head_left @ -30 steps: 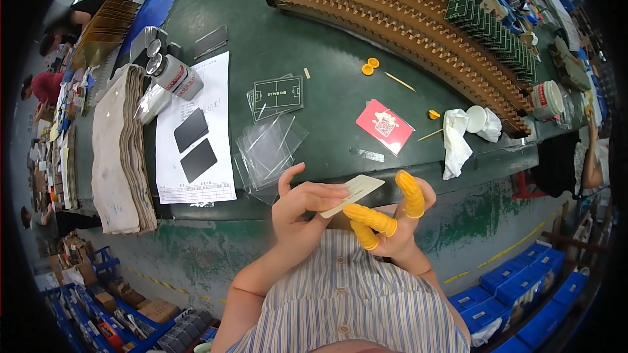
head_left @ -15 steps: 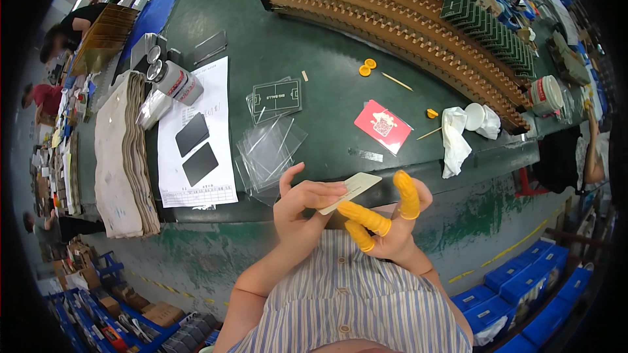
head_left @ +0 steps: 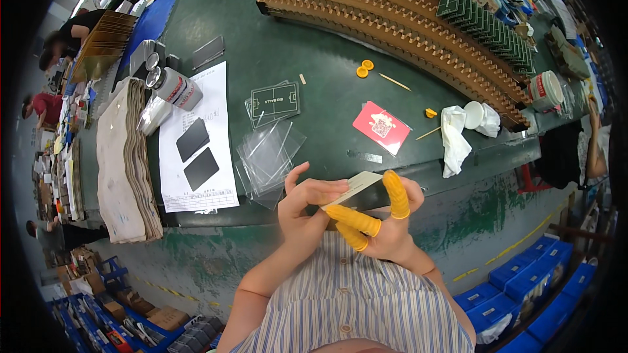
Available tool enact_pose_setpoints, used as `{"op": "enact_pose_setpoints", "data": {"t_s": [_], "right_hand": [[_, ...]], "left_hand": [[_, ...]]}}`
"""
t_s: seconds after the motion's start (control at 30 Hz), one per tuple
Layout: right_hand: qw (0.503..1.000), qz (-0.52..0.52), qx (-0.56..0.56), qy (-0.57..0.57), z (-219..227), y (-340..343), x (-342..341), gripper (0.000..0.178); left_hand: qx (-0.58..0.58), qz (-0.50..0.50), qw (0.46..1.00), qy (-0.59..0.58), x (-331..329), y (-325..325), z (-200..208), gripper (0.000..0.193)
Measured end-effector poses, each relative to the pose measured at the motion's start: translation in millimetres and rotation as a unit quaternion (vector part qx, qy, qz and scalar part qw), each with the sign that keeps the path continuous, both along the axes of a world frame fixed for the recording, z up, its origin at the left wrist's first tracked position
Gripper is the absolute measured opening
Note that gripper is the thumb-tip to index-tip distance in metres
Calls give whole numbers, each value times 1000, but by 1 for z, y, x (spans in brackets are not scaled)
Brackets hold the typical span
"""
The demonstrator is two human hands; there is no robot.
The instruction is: The person cleans small rectangular cards at a workbench. They use a wooden stick to apply a substance to the card surface and then wipe it with a white cloth. The person handles the cards one at a time, flipping them over to clean both sides.
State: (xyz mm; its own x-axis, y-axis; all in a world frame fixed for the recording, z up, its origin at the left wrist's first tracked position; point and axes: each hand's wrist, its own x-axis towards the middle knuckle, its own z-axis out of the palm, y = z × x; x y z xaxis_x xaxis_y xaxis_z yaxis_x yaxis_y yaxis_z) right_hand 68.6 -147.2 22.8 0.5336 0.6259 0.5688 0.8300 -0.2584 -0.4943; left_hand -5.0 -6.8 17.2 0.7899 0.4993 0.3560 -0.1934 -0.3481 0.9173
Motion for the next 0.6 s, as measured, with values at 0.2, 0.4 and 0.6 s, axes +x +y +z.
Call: {"op": "enact_pose_setpoints", "data": {"t_s": [0.2,0.4,0.6], "right_hand": [[999,-34,-30,-9,1,-2,4,32],[999,-43,-11,16,-2,-3,5,28],[998,-62,-4,13,1,-1,7,30]], "left_hand": [[-22,4,1000,-4,1,0,1,22],[-16,7,1000,0,0,2,0,23],[-27,18,999,-7,0,4,-3,25]]}}
